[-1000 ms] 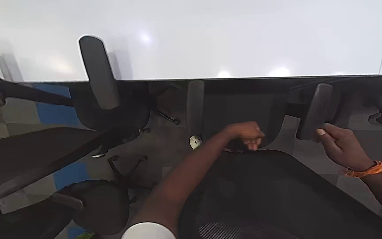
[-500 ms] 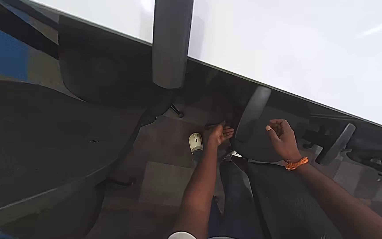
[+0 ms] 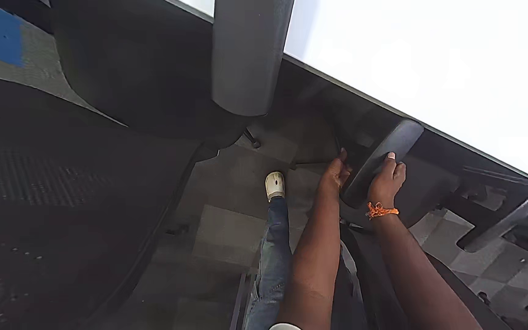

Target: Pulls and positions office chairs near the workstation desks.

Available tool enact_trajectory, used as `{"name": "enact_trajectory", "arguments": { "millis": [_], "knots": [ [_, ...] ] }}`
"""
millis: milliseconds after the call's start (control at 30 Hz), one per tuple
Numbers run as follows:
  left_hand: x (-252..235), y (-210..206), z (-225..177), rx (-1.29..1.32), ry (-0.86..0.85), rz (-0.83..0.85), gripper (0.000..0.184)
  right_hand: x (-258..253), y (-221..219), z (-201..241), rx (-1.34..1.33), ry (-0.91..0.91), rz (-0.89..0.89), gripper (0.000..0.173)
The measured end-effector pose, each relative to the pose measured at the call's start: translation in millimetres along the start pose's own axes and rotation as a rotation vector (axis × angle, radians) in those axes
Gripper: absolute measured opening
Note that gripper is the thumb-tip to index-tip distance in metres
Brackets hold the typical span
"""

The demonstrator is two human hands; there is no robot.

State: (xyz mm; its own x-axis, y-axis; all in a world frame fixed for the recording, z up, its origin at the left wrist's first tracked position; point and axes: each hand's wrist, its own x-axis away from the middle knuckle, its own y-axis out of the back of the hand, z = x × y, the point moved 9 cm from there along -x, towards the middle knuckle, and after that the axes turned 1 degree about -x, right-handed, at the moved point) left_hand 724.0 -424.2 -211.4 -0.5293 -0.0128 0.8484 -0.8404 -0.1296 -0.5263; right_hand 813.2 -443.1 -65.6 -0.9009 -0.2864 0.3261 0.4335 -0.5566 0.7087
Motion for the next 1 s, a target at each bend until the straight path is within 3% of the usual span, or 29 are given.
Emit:
{"name": "enact_trajectory", "arguments": {
  "millis": [133,300,500,767,900,1000],
  "knots": [
    [0.1,-8.2,-5.7,-0.004,0.068,-0.005,0.055,-2.6,-0.9,-6.1,0.062,0.069,0.019,0.049],
    [-2.5,-4.4,-13.1,-0.112,0.096,-0.06,0.051,-9.0,-5.1,-2.0,0.055,-0.047,0.111,0.055],
    [-7.9,0.1,-16.3,-0.084,0.112,-0.053,0.045,-11.7,-15.1,1.0,0.018,-0.005,-0.08,0.047],
    [-11.7,-1.7,-14.7,0.017,0.144,-0.007,0.044,-12.7,-17.0,1.4,0.15,-0.023,-0.077,0.048],
    [-21.1,10.4,-16.6,-0.124,0.073,-0.085,0.043,-12.5,-16.5,1.0,0.243,-0.07,-0.064,0.057],
    [-17.3,13.2,-18.5,-0.166,0.059,-0.123,0.049,-11.2,-15.1,4.5,0.231,-0.085,-0.057,0.054]
  ]
}}
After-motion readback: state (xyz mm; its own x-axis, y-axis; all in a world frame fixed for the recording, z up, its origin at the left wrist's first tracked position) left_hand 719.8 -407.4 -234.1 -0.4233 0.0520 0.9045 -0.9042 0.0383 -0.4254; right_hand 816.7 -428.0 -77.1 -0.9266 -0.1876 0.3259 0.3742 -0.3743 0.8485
